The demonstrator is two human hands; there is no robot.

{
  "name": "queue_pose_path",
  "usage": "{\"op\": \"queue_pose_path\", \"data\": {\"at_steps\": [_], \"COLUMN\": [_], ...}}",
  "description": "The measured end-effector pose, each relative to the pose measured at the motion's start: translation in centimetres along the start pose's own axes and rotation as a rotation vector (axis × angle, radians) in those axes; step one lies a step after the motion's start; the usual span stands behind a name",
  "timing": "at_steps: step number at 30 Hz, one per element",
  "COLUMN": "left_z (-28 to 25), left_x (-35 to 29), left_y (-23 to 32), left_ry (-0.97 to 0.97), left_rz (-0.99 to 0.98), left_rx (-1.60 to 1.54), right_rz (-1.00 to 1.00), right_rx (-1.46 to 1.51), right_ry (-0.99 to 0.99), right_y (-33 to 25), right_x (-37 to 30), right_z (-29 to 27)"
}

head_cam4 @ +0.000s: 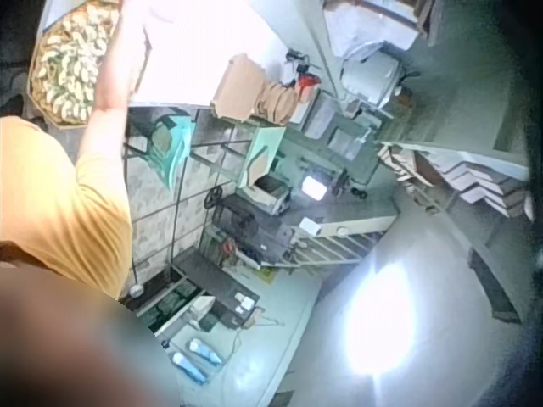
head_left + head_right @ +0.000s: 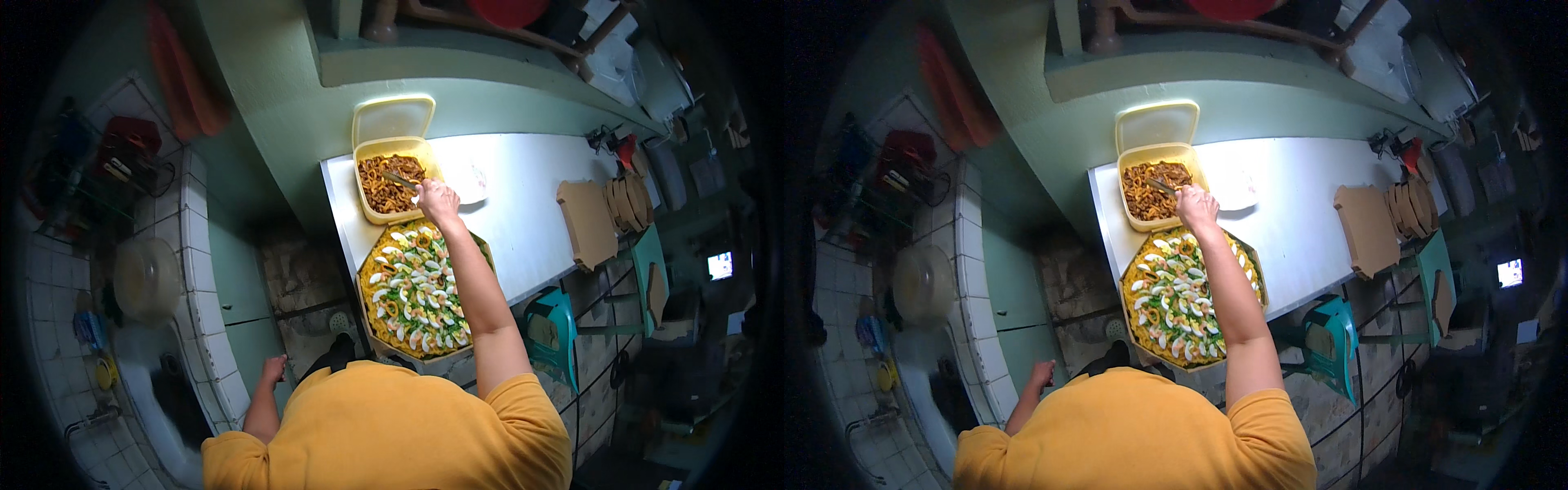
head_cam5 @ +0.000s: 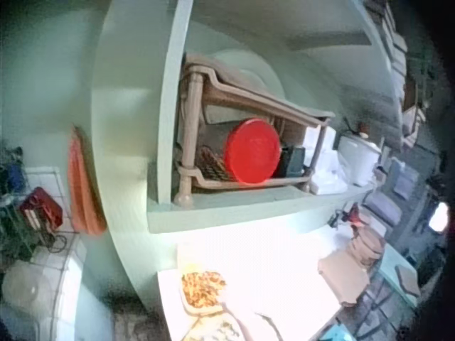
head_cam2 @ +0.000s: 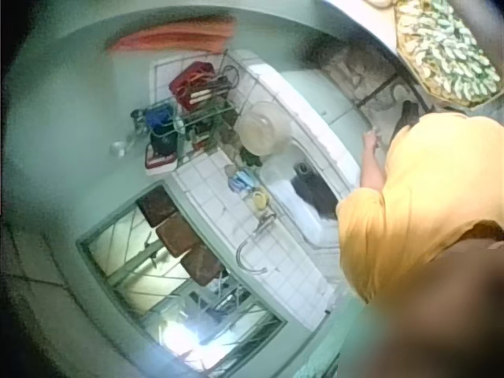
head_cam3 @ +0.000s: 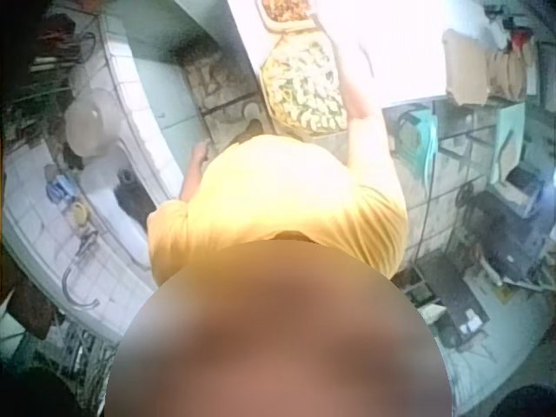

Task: The person uses tongs to place fried shallots onto a large octagonal dish already topped with sliced hard-boiled eggs and green garnish. After topping, the person wraps the dish in plastic film, then packs small green fruits into a separate plastic bag and places them into a cardboard box.

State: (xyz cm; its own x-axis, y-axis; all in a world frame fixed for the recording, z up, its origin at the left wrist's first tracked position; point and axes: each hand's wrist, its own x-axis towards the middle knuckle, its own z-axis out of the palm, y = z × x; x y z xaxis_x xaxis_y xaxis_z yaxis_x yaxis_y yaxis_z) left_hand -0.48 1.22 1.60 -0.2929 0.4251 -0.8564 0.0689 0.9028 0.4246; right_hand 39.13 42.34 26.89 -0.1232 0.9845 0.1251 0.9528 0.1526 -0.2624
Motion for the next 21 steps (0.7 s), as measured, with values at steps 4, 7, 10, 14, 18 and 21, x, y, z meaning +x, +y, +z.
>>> {"op": "queue_pose_path", "data": {"at_steps": [4, 7, 10, 14, 18, 21], "left_z": [-0.2, -0.1, -0.2, -0.3, 0.3, 1.0], "left_x": [0.3, 0.8, 0.9, 0.4, -0.1, 0.0], "left_y": [-0.5, -0.8, -1.0, -0.9, -0.1, 0.4], "left_ry": [0.026, 0.035, 0.044, 0.032, -0.006, -0.018], "left_rz": [-0.022, -0.018, -0.019, -0.019, 0.071, 0.070], "left_rx": [-0.039, -0.029, -0.032, -0.045, -0.089, -0.099], "right_rz": [-0.064, -0.082, -0.070, -0.102, -0.087, -0.104], "right_rx": [-0.063, -0.074, -0.058, -0.169, -0.181, -0.113], "right_ry": [-0.044, -0.007, 0.008, -0.050, -0.032, 0.017], "right_y": [-1.7, -1.9, -2.1, -3.3, -3.5, -2.4], "right_x": [1.6, 1.8, 1.7, 1.8, 1.8, 1.3], "right_z": [0.9, 1.0, 1.1, 2.0, 2.1, 0.8]}}
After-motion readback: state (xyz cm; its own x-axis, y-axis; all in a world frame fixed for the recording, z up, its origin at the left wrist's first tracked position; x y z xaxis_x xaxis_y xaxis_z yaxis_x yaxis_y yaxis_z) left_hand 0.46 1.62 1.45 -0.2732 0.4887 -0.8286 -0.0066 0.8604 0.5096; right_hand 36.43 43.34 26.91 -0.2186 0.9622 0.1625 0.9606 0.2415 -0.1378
